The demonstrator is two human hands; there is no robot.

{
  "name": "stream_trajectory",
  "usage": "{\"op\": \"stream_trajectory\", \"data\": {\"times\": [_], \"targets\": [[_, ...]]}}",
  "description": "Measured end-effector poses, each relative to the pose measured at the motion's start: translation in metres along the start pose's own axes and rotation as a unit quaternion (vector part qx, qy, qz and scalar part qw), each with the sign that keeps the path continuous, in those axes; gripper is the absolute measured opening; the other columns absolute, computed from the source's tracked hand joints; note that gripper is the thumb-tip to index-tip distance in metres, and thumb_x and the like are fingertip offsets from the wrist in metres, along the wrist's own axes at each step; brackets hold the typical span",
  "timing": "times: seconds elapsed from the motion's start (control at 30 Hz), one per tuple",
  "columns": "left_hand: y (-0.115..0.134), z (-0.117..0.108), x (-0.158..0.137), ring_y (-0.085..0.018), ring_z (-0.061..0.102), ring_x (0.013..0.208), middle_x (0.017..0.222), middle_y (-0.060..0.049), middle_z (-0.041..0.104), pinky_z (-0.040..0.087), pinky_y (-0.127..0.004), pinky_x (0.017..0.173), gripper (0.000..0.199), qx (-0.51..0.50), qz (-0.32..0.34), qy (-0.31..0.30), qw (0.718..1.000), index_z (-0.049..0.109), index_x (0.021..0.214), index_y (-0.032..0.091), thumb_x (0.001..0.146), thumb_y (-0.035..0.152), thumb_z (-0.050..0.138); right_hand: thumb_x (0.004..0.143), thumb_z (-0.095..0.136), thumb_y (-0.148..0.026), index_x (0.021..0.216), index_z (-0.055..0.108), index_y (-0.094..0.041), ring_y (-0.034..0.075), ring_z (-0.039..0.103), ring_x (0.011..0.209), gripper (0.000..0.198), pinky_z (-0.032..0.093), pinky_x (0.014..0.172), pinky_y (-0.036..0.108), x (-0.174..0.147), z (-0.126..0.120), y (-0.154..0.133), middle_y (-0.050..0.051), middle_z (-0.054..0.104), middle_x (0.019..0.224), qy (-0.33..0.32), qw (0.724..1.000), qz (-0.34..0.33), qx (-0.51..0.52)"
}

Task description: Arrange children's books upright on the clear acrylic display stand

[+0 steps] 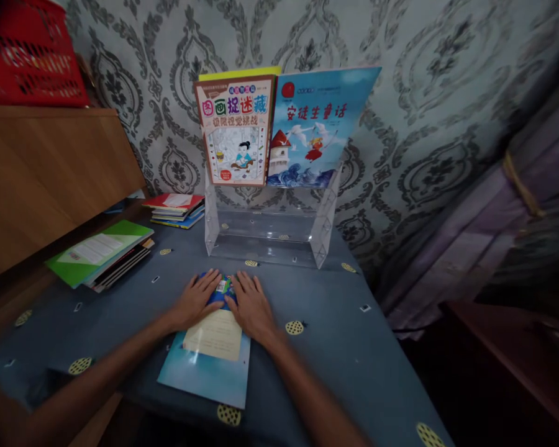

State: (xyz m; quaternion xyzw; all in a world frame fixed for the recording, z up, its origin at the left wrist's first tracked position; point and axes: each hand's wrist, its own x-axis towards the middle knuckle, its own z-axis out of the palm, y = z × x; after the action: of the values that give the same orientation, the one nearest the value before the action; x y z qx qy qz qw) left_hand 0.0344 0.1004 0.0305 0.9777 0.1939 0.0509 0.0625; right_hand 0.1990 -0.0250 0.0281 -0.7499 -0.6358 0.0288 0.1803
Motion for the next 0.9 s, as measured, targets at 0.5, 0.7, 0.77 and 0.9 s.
{"op": "stream_trajectory", "data": {"times": [0.5, 0.7, 0.77, 0.9], "targets": [[-0.008, -0.023, 0.064, -0.021, 0.065, 0.098, 0.103, -0.009, 0.070, 0.047, -0.031, 0.085, 0.043, 0.042, -0.055, 0.046, 0.997, 0.067, 0.100, 0.018, 0.107, 0.040, 0.031, 0.105, 0.037, -0.033, 0.149, 0.048, -0.011, 0.030, 0.039, 0.148, 0.051, 0.026, 0.123, 0.054, -0.003, -0.005, -0.009, 0.018, 0.047, 0.156, 0.025, 1.000, 0.000, -0.001], [-0.011, -0.027, 0.081, -0.019, 0.069, 0.085, 0.092, -0.008, 0.076, 0.042, -0.028, 0.073, 0.046, 0.044, -0.063, 0.022, 0.997, 0.069, 0.093, 0.019, 0.107, 0.045, 0.034, 0.105, 0.038, -0.033, 0.150, 0.047, -0.008, 0.032, 0.038, 0.148, 0.053, 0.024, 0.124, 0.055, -0.003, -0.007, -0.010, 0.019, 0.045, 0.157, 0.010, 1.000, 0.006, -0.001], [-0.012, -0.026, 0.081, -0.020, 0.070, 0.086, 0.093, -0.008, 0.076, 0.042, -0.028, 0.073, 0.047, 0.046, -0.063, 0.023, 0.997, 0.069, 0.094, 0.019, 0.107, 0.045, 0.033, 0.105, 0.037, -0.034, 0.150, 0.048, -0.009, 0.031, 0.039, 0.148, 0.052, 0.026, 0.123, 0.054, -0.003, -0.005, -0.009, 0.019, 0.046, 0.157, 0.021, 1.000, 0.004, -0.007], [-0.007, -0.026, 0.078, -0.022, 0.069, 0.093, 0.099, -0.011, 0.075, 0.045, -0.030, 0.076, 0.042, 0.056, -0.066, 0.034, 0.996, 0.068, 0.099, 0.018, 0.106, 0.043, 0.035, 0.104, 0.036, -0.034, 0.148, 0.050, -0.012, 0.030, 0.041, 0.147, 0.051, 0.028, 0.122, 0.055, -0.002, -0.001, -0.008, 0.018, 0.048, 0.156, 0.038, 0.999, -0.001, -0.013]]}}
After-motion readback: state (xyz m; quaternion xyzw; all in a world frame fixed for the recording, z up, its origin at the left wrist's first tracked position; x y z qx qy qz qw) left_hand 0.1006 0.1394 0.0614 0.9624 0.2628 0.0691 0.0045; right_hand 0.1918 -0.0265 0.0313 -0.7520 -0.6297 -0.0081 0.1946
